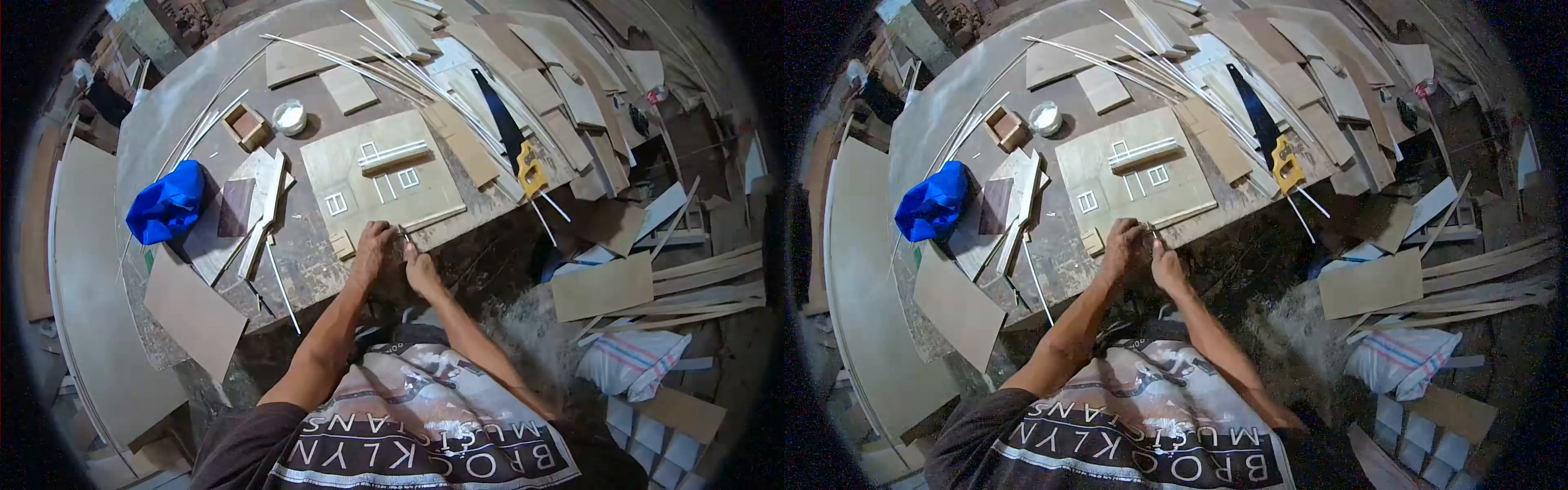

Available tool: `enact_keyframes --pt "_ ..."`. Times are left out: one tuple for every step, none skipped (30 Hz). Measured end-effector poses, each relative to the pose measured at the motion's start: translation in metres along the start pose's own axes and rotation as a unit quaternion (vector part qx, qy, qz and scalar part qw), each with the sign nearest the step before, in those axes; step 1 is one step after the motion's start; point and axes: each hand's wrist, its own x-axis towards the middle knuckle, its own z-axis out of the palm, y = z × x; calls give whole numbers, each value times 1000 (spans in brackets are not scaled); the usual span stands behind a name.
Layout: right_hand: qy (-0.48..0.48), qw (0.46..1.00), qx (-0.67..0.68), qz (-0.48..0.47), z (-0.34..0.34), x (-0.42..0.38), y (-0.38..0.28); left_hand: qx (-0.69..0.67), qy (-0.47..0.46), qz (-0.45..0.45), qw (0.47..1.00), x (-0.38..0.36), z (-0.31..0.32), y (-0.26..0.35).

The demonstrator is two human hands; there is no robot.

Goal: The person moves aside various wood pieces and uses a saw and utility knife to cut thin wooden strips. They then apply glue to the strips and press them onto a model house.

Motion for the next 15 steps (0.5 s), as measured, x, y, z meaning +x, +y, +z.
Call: enact_keyframes --pt "16 1000 -13 -16 5 0 10 12 10 -9 1000 -1 3 1" --pt "33 999 -25 -33 10 2 18 26 21 -15 999 0 4 2" --pt "48 997 -27 -52 18 3 23 27 22 -14 999 0 7 -4" --pt "58 995 -31 -70 25 2 27 30 26 -15 999 1 10 -5" --pt "79 992 -14 -100 30 3 32 38 13 -24 999 -3 10 -4" --pt "76 991 -12 -105 31 10 30 47 5 -28 998 0 10 -6" --pt "65 993 -10 -102 31 9 34 31 25 -22 999 -1 10 -6" --pt "58 993 -6 -98 31 8 38 31 21 -22 999 -4 10 -5" --pt "18 998 10 -51 22 5 28 24 10 -27 999 2 6 -5" --pt "18 998 9 -51 17 2 24 15 -2 -38 999 0 6 -5" --pt "26 998 -7 -48 13 -8 24 33 -1 -42 999 1 9 -6" --pt "39 998 -23 -50 11 -8 25 31 -3 -38 999 1 11 -7" --pt "74 995 -52 -51 15 -18 25 24 4 -39 999 4 14 -9" --pt "73 995 -54 -51 15 -19 27 18 11 -45 999 1 15 -10" --pt "55 996 -60 -44 13 -19 27 28 6 -44 999 2 11 -5"
